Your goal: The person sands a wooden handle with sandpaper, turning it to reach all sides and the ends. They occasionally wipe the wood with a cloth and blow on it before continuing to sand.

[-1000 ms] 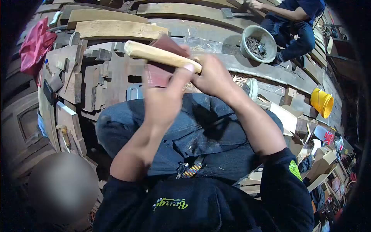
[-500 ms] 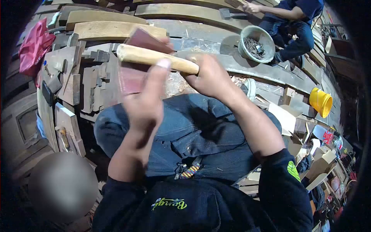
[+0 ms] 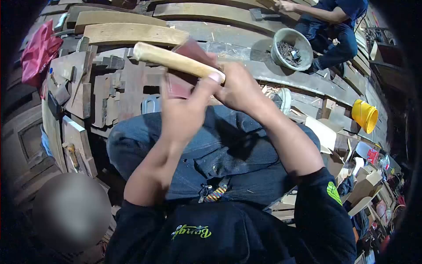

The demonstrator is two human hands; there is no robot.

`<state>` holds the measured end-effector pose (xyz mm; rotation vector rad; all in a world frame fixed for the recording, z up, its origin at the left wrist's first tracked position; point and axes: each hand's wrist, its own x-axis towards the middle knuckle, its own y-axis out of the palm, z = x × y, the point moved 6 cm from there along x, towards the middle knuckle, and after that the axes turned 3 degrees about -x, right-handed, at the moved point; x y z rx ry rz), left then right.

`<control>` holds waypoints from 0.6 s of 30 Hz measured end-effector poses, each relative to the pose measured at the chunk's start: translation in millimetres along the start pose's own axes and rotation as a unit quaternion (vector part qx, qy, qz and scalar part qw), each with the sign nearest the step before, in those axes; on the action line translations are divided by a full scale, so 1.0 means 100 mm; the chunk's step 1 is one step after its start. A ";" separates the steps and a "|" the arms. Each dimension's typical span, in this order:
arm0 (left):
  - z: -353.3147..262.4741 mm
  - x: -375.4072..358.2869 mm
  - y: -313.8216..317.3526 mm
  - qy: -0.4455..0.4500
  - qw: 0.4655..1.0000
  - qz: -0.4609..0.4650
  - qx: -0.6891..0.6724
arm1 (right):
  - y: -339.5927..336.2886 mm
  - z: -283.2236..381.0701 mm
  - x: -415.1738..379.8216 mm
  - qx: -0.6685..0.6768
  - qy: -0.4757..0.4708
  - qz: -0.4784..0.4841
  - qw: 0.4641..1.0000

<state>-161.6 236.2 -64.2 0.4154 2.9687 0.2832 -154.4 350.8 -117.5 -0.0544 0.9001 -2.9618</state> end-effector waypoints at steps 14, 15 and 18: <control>-0.22 0.04 -0.05 0.097 0.995 -0.003 -0.039 | -0.03 0.00 0.04 -0.002 0.015 0.013 1.000; -0.29 0.04 -0.09 0.117 0.993 -0.003 -0.034 | -0.03 0.01 0.05 -0.013 0.006 0.005 1.000; -0.14 -0.03 0.03 0.089 0.996 -0.012 -0.001 | -0.01 0.02 0.00 -0.011 0.027 0.003 1.000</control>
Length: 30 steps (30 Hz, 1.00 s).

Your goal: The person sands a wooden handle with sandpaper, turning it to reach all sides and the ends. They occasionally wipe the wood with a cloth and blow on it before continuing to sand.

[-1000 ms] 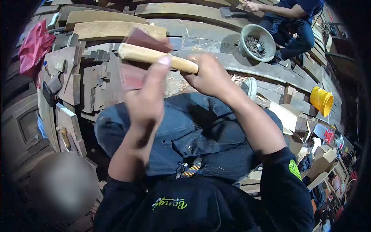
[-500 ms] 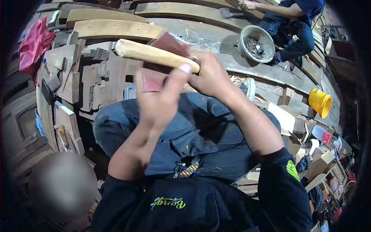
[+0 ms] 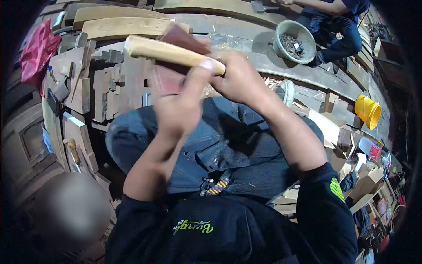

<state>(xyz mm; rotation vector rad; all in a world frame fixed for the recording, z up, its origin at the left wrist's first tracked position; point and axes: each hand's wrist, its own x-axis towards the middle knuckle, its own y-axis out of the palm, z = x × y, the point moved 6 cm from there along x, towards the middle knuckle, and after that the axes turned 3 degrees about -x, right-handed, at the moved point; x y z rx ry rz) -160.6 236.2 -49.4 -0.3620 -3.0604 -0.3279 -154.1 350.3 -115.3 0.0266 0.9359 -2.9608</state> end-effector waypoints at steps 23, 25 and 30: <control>-0.02 0.05 -0.04 0.023 0.999 0.025 -0.024 | 0.01 0.00 0.05 0.019 -0.031 -0.006 0.999; -0.20 0.07 -0.13 0.031 0.999 -0.002 -0.022 | 0.00 0.01 0.04 0.009 -0.049 -0.015 0.999; 0.19 -0.05 -0.02 -0.037 0.998 -0.008 0.052 | 0.03 -0.05 0.00 0.069 0.006 -0.006 0.998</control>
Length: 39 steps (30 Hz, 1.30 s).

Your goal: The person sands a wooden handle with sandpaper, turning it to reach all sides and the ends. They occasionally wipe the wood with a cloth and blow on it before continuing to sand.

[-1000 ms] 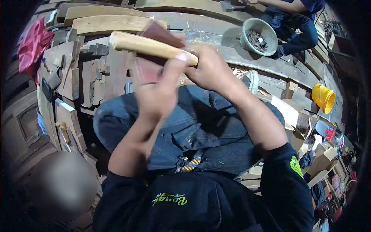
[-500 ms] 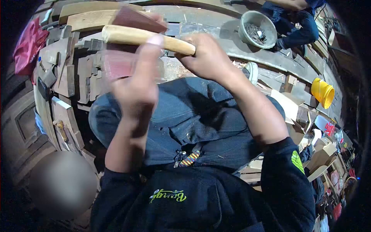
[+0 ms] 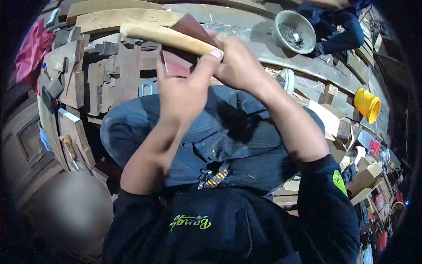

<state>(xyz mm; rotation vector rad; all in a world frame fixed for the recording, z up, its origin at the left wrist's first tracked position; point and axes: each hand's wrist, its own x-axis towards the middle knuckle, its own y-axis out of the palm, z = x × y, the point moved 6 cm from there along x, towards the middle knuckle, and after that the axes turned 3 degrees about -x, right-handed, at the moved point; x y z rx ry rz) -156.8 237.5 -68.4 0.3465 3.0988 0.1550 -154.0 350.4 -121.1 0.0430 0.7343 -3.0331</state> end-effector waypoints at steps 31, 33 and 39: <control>-0.22 0.06 -0.08 0.040 0.998 0.013 -0.051 | -0.04 0.05 0.03 -0.055 -0.012 0.009 0.998; -0.46 0.15 -0.20 0.098 0.993 -0.009 -0.060 | -0.01 -0.02 0.03 -0.060 -0.016 0.024 0.998; -0.24 0.23 -0.31 0.054 0.988 -0.048 -0.133 | -0.14 -0.04 0.07 -0.168 0.020 -0.021 0.985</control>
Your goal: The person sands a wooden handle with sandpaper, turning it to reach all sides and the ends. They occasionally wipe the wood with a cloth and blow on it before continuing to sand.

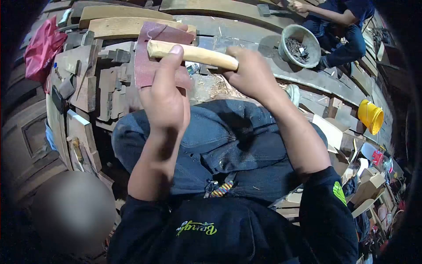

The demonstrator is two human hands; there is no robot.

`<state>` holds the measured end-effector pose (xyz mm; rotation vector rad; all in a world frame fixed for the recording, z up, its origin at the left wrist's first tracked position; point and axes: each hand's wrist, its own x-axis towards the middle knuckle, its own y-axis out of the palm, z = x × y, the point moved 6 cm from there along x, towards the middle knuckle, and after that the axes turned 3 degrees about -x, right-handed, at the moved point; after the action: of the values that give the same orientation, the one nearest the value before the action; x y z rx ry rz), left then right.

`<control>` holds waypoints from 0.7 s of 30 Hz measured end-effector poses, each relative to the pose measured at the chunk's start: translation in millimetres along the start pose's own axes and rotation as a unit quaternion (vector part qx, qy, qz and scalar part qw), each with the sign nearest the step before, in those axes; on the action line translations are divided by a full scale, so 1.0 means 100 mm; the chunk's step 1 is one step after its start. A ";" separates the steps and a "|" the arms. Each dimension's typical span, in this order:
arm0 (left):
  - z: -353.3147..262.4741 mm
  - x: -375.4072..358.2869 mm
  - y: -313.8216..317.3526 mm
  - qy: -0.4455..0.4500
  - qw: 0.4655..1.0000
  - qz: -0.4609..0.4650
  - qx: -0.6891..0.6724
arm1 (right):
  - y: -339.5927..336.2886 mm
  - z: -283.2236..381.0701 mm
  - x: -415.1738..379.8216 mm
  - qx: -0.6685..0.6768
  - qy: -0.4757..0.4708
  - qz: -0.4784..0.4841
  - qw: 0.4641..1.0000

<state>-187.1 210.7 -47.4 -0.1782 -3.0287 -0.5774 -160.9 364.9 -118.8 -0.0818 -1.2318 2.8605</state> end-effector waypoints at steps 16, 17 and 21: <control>0.06 0.07 -0.11 -0.072 0.982 -0.061 -0.161 | -0.19 0.02 0.04 0.184 -0.063 -0.082 0.977; 0.07 0.07 -0.13 -0.079 0.985 -0.055 -0.142 | -0.17 0.01 0.04 0.221 -0.047 -0.068 0.972; 0.09 0.06 -0.13 -0.088 0.988 -0.069 -0.108 | -0.13 -0.02 0.08 0.347 -0.024 0.004 0.937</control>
<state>-194.7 202.4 -59.7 -0.0279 -3.1599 -0.9496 -168.7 375.5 -111.3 0.0004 -0.1626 3.1216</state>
